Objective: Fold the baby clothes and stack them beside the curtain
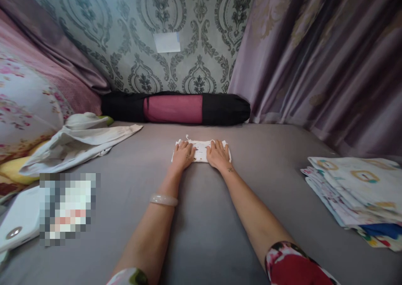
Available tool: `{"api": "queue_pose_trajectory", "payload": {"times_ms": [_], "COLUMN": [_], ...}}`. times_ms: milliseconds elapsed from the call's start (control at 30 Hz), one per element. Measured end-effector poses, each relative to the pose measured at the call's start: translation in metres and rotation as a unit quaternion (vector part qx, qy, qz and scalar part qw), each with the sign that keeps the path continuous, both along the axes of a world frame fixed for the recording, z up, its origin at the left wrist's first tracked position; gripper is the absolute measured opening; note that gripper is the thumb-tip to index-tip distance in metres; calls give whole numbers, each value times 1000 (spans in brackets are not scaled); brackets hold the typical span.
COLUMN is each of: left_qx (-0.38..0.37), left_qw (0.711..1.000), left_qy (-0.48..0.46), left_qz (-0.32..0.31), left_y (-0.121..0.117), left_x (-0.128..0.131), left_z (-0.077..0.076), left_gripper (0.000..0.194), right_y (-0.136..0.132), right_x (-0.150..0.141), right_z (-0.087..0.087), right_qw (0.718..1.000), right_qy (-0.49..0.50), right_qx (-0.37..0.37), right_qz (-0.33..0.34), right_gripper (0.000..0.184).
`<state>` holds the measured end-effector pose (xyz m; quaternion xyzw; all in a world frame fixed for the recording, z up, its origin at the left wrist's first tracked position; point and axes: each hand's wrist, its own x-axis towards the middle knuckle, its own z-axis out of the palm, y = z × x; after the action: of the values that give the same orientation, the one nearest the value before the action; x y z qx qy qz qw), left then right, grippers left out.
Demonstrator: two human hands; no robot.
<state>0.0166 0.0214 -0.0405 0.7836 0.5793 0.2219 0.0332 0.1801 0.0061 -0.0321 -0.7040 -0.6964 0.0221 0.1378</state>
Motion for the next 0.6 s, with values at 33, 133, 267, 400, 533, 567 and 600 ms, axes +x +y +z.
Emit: {"api": "queue_pose_trajectory", "payload": {"times_ms": [33,133,267,400,533,567,600], "left_qx": [-5,-16,-23,-14,8,11,14], "left_qw": [1000,1000,1000,1000,999,999,999], "left_qy": [3,6,9,6,4,7,12], "left_qz": [1,3,4,10,33,40,47], "left_y": [0,0,-1,-1,0,0,1], "left_x": [0,1,1,0,-4,-5,-6], "left_z": [-1,-1,2,4,6,7,7], "left_gripper": [29,31,31,31,35,36,37], "right_y": [0,1,1,1,3,4,5], "right_x": [0,0,0,1,7,9,11], "right_z": [-2,-3,-1,5,12,13,14], "right_qw": [1000,1000,1000,1000,1000,999,999], "right_qy": [-1,-1,0,7,6,6,7], "right_qx": [2,-3,-16,-26,-3,2,3], "right_qz": [0,-1,-1,-4,-30,-37,-43], "right_gripper": [55,55,56,56,56,57,57]}}
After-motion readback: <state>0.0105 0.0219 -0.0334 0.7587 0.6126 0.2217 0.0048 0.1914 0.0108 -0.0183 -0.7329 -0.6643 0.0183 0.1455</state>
